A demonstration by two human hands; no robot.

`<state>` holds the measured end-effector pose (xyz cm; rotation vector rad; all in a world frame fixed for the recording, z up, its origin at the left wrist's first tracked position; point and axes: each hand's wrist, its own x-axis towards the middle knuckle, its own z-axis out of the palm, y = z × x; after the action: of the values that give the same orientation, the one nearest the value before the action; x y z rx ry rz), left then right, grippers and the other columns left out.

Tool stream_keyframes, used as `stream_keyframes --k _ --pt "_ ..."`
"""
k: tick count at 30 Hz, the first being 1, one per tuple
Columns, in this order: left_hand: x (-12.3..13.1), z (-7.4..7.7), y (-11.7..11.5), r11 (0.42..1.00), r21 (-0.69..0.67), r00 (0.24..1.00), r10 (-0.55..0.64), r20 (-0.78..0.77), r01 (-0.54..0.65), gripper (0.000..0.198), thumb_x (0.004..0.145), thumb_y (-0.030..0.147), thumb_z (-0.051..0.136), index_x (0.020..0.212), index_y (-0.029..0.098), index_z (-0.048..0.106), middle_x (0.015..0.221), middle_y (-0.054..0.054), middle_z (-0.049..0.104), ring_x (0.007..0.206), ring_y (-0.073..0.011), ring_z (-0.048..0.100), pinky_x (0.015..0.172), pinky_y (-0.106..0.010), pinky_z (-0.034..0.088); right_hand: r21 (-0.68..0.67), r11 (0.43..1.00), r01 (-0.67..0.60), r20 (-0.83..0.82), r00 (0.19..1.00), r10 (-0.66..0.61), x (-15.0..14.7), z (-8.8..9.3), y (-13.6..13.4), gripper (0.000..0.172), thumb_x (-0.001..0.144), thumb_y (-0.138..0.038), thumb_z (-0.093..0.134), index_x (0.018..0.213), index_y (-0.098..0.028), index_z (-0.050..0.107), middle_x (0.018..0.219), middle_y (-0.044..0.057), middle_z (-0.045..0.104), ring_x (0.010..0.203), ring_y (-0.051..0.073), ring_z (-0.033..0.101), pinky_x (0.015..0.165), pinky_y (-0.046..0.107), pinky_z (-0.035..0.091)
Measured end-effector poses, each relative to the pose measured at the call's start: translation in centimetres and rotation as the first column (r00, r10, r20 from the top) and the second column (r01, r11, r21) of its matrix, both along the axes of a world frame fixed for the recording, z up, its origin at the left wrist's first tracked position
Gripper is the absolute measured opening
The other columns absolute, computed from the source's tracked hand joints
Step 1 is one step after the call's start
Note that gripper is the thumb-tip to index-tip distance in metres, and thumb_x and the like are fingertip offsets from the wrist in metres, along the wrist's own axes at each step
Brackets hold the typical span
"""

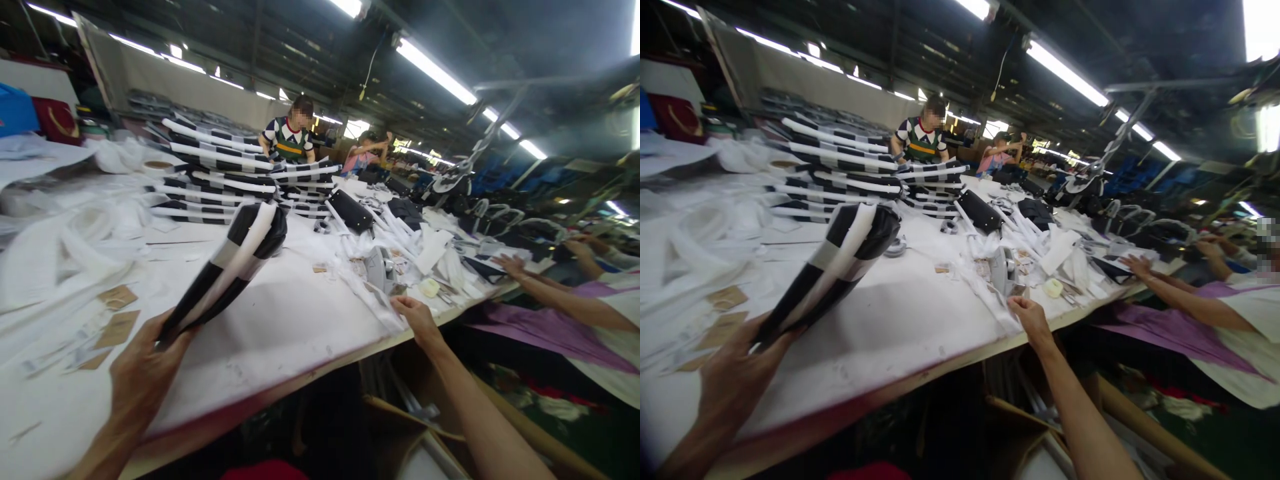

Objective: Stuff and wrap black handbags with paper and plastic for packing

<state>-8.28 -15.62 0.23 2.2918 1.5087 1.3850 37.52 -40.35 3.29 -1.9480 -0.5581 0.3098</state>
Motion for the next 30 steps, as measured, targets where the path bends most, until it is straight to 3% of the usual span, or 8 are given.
stream_keyframes --k 4,7,13,19,21,23,27,30 --pt "0.3 0.1 -0.4 0.999 -0.011 0.999 -0.044 0.002 0.044 0.039 0.088 0.049 0.055 0.115 0.022 0.063 0.098 -0.003 0.073 0.083 -0.0233 0.07 0.074 -0.029 0.052 0.112 0.964 -0.239 -0.056 0.967 0.247 -5.4 2.7 2.3 0.039 0.063 -0.053 0.078 0.074 -0.016 0.071 0.111 0.013 0.072 0.097 0.027 0.065 0.087 0.038 0.048" --pt "0.5 0.2 -0.6 0.997 -0.028 0.997 -0.073 0.006 0.073 0.038 0.087 0.045 0.057 0.116 0.021 0.063 0.1 -0.003 0.073 0.086 -0.0232 0.07 0.076 -0.029 0.052 0.05 0.864 -0.501 0.014 0.865 0.501 -11.5 3.0 4.3 0.025 0.073 -0.043 0.075 0.068 -0.019 0.069 0.121 0.01 0.069 0.114 0.028 0.06 0.104 0.044 0.039" --pt "0.5 0.2 -0.8 0.995 -0.052 0.996 -0.085 0.035 0.087 0.037 0.086 0.044 0.058 0.115 0.021 0.063 0.101 -0.005 0.072 0.089 -0.0251 0.069 0.082 -0.032 0.052 -0.016 0.612 -0.791 0.067 0.609 0.79 -22.1 -1.4 7.0 0.005 0.074 -0.019 0.072 0.07 -0.023 0.07 0.116 0.006 0.071 0.114 0.023 0.06 0.105 0.041 0.039" --pt "0.6 0.6 -1.1 0.989 -0.093 0.992 -0.105 0.066 0.111 0.04 0.086 0.046 0.057 0.117 0.021 0.063 0.102 -0.004 0.072 0.089 -0.0245 0.069 0.084 -0.033 0.053 0.065 0.495 -0.867 0.048 0.498 0.866 -25.1 -2.6 7.5 0.006 0.073 -0.025 0.075 0.069 -0.024 0.072 0.104 0.004 0.073 0.108 0.022 0.063 0.104 0.039 0.04" --pt "0.7 0.6 -1.2 0.989 -0.099 0.991 -0.105 0.076 0.113 0.04 0.085 0.046 0.058 0.116 0.021 0.063 0.102 -0.004 0.072 0.09 -0.0242 0.068 0.085 -0.033 0.052 0.153 0.52 -0.84 -0.12 0.506 0.854 -24.7 -1.8 7.7 0.011 0.074 -0.032 0.076 0.07 -0.022 0.073 0.103 0.005 0.073 0.102 0.022 0.065 0.095 0.036 0.045" --pt "0.7 0.6 -1.2 0.987 -0.106 0.99 -0.108 0.087 0.117 0.039 0.085 0.045 0.059 0.115 0.021 0.063 0.103 -0.004 0.072 0.09 -0.0238 0.068 0.085 -0.032 0.052 0.26 0.609 -0.75 -0.291 0.54 0.79 -23.8 -1.2 8.0 0.019 0.072 -0.038 0.078 0.072 -0.02 0.073 0.105 0.006 0.072 0.097 0.022 0.065 0.089 0.034 0.047" --pt "0.6 0.4 -1.1 0.985 -0.121 0.988 -0.109 0.111 0.122 0.038 0.084 0.044 0.06 0.115 0.021 0.063 0.102 -0.003 0.072 0.091 -0.0226 0.068 0.085 -0.03 0.052 0.429 0.819 -0.381 -0.572 0.587 0.573 -21.7 -1.0 9.4 0.031 0.065 -0.043 0.084 0.077 -0.018 0.071 0.081 0.001 0.07 0.071 0.013 0.06 0.075 0.029 0.05" --pt "0.6 0.4 -1.2 0.986 -0.119 0.987 -0.107 0.117 0.12 0.037 0.084 0.044 0.061 0.115 0.022 0.063 0.102 -0.003 0.072 0.091 -0.0221 0.068 0.085 -0.029 0.052 0.467 0.874 -0.134 -0.722 0.512 0.465 -20.6 -1.3 10.0 0.037 0.055 -0.037 0.091 0.075 -0.018 0.066 0.075 -0.002 0.066 0.068 0.012 0.059 0.071 0.03 0.055"
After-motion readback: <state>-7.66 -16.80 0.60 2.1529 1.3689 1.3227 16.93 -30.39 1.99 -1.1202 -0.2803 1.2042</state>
